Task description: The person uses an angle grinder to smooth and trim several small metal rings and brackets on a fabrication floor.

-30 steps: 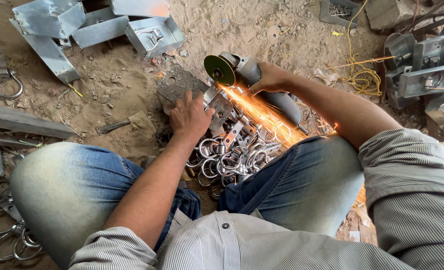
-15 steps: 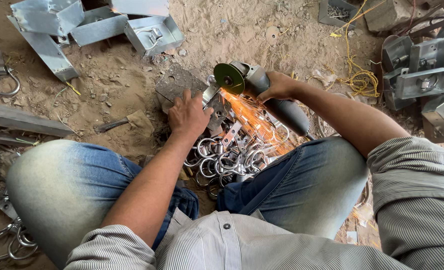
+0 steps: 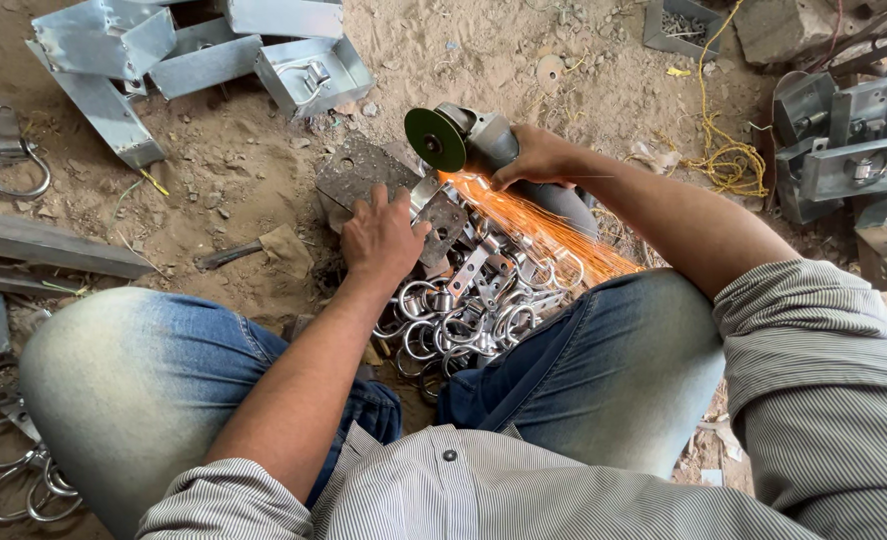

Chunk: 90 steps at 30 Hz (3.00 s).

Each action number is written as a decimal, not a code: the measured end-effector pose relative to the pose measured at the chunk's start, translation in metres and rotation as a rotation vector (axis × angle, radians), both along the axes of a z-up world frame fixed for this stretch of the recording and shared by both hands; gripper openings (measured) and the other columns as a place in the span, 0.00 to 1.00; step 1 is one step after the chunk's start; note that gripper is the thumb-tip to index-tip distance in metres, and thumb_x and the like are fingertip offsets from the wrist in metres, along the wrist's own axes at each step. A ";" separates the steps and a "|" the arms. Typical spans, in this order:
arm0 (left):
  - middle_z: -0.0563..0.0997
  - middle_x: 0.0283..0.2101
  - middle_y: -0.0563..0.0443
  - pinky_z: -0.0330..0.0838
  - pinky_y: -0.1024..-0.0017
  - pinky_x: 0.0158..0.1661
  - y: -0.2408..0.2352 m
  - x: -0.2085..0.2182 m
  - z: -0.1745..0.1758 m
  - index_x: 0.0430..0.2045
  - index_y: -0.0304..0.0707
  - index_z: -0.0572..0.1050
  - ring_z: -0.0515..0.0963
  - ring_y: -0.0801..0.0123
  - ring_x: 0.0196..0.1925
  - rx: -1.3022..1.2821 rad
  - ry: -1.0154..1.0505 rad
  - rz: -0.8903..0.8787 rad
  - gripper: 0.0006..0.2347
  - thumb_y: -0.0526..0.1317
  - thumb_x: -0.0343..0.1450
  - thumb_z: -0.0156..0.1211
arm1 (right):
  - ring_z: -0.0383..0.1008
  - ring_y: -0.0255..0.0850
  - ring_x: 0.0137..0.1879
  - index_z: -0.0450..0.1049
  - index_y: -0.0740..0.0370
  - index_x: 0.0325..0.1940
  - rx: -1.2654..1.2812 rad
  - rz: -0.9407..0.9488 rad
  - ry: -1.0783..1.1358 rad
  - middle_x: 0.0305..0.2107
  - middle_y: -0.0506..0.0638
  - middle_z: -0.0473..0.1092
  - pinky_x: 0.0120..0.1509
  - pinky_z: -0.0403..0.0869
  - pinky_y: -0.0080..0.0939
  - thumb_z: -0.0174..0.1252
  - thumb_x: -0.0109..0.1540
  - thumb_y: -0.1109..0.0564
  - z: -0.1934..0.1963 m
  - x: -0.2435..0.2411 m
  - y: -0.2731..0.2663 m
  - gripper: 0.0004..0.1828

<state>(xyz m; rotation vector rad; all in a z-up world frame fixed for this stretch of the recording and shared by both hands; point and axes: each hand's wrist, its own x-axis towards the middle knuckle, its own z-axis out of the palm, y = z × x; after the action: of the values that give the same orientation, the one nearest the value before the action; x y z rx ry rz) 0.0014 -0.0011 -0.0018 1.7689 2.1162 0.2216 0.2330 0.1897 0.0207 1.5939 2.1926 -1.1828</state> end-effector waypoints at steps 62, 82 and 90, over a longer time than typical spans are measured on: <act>0.71 0.54 0.28 0.85 0.63 0.32 0.017 0.024 0.008 0.37 0.25 0.81 0.85 0.41 0.41 0.032 0.105 -0.055 0.09 0.36 0.71 0.61 | 0.77 0.51 0.53 0.69 0.69 0.60 0.115 0.009 0.060 0.47 0.61 0.75 0.61 0.73 0.46 0.75 0.43 0.45 0.000 0.039 -0.023 0.47; 0.64 0.64 0.27 0.79 0.75 0.18 0.014 0.013 -0.017 0.55 0.21 0.71 0.77 0.67 0.22 0.141 0.101 -0.018 0.17 0.31 0.71 0.57 | 0.77 0.51 0.49 0.61 0.69 0.61 0.047 -0.176 0.172 0.46 0.61 0.72 0.60 0.76 0.46 0.74 0.43 0.47 0.015 0.046 -0.033 0.49; 0.75 0.57 0.46 0.67 0.50 0.62 0.003 0.010 -0.008 0.54 0.39 0.76 0.71 0.57 0.63 0.011 0.286 -0.157 0.17 0.48 0.75 0.61 | 0.78 0.51 0.52 0.66 0.71 0.59 0.098 -0.054 0.126 0.47 0.62 0.75 0.63 0.74 0.48 0.76 0.43 0.45 -0.004 0.052 -0.029 0.47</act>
<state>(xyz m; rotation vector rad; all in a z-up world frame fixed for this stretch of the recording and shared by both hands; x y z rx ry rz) 0.0114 0.0021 -0.0098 2.0670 2.1497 -0.0664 0.2850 0.1612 0.0171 1.6694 2.3324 -1.2413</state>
